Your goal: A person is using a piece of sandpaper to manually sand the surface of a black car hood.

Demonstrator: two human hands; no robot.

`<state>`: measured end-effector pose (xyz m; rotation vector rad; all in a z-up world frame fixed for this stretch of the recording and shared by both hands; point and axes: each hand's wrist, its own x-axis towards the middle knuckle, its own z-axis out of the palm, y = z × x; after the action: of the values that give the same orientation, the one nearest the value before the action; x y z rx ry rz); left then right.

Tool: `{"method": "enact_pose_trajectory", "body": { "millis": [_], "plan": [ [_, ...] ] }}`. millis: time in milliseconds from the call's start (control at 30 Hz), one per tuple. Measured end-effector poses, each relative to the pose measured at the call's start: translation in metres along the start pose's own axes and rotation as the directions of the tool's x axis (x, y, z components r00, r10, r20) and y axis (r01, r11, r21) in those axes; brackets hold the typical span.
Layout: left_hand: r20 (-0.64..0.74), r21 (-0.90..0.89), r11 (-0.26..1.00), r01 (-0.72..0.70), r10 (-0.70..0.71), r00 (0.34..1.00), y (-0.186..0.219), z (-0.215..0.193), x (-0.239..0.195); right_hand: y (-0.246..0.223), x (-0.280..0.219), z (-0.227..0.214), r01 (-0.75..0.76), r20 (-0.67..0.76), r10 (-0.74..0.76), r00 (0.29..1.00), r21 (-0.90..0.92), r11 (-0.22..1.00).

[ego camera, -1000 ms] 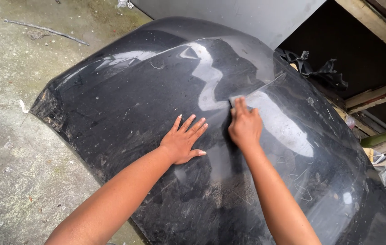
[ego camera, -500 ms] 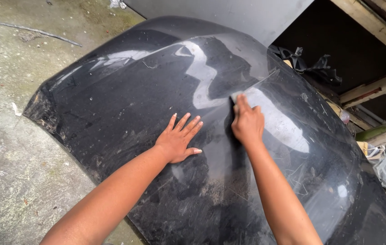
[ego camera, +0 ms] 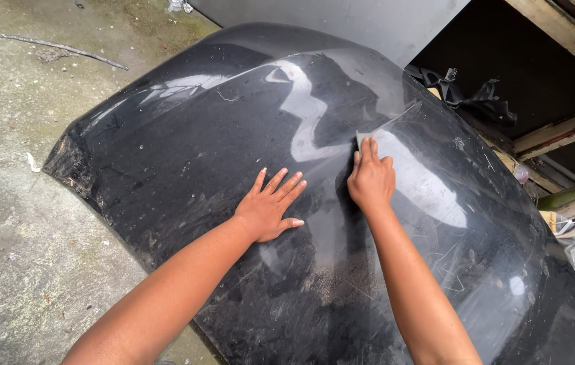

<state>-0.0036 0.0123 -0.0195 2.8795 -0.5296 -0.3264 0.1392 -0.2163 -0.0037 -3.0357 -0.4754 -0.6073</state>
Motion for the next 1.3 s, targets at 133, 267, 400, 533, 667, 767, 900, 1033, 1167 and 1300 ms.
{"method": "enact_pose_trajectory", "body": {
  "millis": [133, 267, 400, 533, 667, 767, 900, 1033, 1167, 1300],
  "plan": [
    [0.018, 0.009, 1.0, -0.001, 0.0, 1.0, 0.001, -0.001, -0.002, 0.0, 0.004, -0.022, 0.026, 0.035, -0.025, 0.999, -0.025, 0.999],
    [0.008, 0.016, 1.0, 0.007, -0.007, 1.0, 0.003, -0.003, -0.002, -0.002, 0.004, -0.011, -0.01, 0.02, 0.011, 1.0, -0.022, 1.0],
    [0.011, 0.023, 1.0, 0.008, -0.008, 1.0, 0.002, -0.002, -0.001, 0.0, 0.009, -0.025, 0.03, 0.033, -0.029, 0.999, -0.045, 0.999],
    [-0.012, 0.025, 1.0, -0.005, 0.005, 1.0, 0.001, 0.001, 0.0, -0.003, 0.002, -0.021, 0.008, -0.001, -0.008, 1.0, -0.097, 0.995],
    [-0.093, 0.0, 0.999, -0.033, 0.033, 0.995, -0.004, 0.01, 0.001, -0.022, -0.023, -0.025, 0.182, -0.024, -0.185, 0.982, -0.09, 0.979],
    [-0.208, 0.005, 0.997, -0.074, 0.073, 0.975, -0.013, 0.019, 0.003, -0.036, -0.042, -0.03, 0.331, -0.051, -0.337, 0.94, -0.105, 0.938],
    [-0.48, 0.14, 0.981, -0.135, 0.186, 0.857, -0.033, 0.049, 0.004, -0.055, -0.07, -0.025, 0.493, 0.007, -0.493, 0.87, -0.045, 0.869],
    [-0.559, 0.241, 0.961, -0.133, 0.249, 0.791, -0.051, 0.066, -0.001, -0.049, -0.067, -0.031, 0.5, 0.053, -0.497, 0.866, -0.081, 0.862],
    [-0.624, 0.29, 0.951, -0.107, 0.273, 0.732, -0.063, 0.078, 0.004, -0.03, -0.056, -0.037, 0.387, 0.055, -0.383, 0.922, -0.112, 0.915],
    [-0.717, 0.278, 0.952, -0.125, 0.293, 0.633, -0.067, 0.093, 0.011, -0.034, -0.065, -0.057, 0.444, 0.251, -0.438, 0.863, 0.039, 0.895]
  ]
}}
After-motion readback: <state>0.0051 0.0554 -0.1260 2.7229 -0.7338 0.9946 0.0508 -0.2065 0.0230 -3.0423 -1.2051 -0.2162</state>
